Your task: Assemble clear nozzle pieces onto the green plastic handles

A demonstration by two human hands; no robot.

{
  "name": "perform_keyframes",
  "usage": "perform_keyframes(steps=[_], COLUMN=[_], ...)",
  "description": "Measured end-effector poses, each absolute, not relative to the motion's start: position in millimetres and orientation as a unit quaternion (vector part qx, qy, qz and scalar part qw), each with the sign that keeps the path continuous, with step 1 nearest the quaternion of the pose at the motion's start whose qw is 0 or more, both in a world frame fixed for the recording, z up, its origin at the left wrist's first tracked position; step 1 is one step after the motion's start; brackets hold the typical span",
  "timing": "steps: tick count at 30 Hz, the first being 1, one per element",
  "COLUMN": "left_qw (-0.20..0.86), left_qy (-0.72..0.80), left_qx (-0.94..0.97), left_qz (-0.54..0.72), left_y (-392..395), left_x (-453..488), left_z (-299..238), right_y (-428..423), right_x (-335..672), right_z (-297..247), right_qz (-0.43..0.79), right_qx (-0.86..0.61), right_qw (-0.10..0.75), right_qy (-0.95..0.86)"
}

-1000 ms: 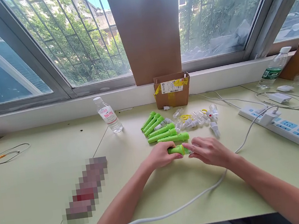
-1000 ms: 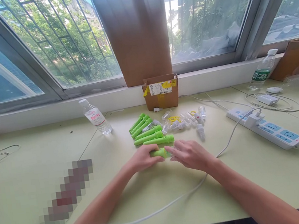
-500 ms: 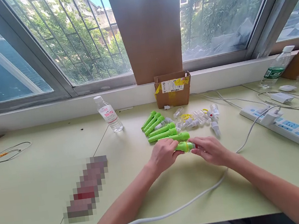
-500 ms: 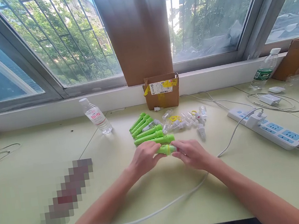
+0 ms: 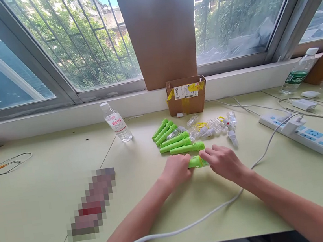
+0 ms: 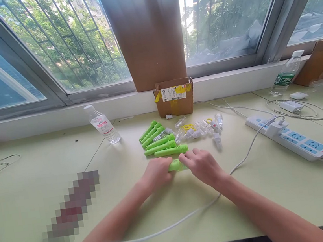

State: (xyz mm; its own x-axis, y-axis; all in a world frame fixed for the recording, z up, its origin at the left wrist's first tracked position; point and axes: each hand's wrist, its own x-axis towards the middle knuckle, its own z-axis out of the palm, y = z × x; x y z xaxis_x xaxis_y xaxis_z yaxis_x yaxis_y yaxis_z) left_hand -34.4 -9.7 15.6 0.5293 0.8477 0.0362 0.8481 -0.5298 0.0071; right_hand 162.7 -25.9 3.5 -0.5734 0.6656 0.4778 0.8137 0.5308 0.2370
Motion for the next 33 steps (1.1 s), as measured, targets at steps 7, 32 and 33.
perform_keyframes(steps=[7,32,33], left_qw=[-0.026,-0.153,-0.128], left_qy=[-0.503,-0.517,-0.525], left_qx=[-0.864,-0.842,-0.842], left_qz=[-0.004,0.0,-0.013], left_y=[-4.8,-0.8,0.1], left_x=[-33.7,-39.7,-39.3], left_z=[16.3,24.8,23.6], right_y=[-27.4,-7.6,-7.0], right_x=[158.8,167.8,166.6], right_z=[0.4,17.1,17.5], right_qz=[-0.229,-0.286,-0.29], right_qx=[-0.469,-0.357,-0.366], right_qw=[0.132,0.18,0.173], right_qy=[-0.843,-0.871,-0.867])
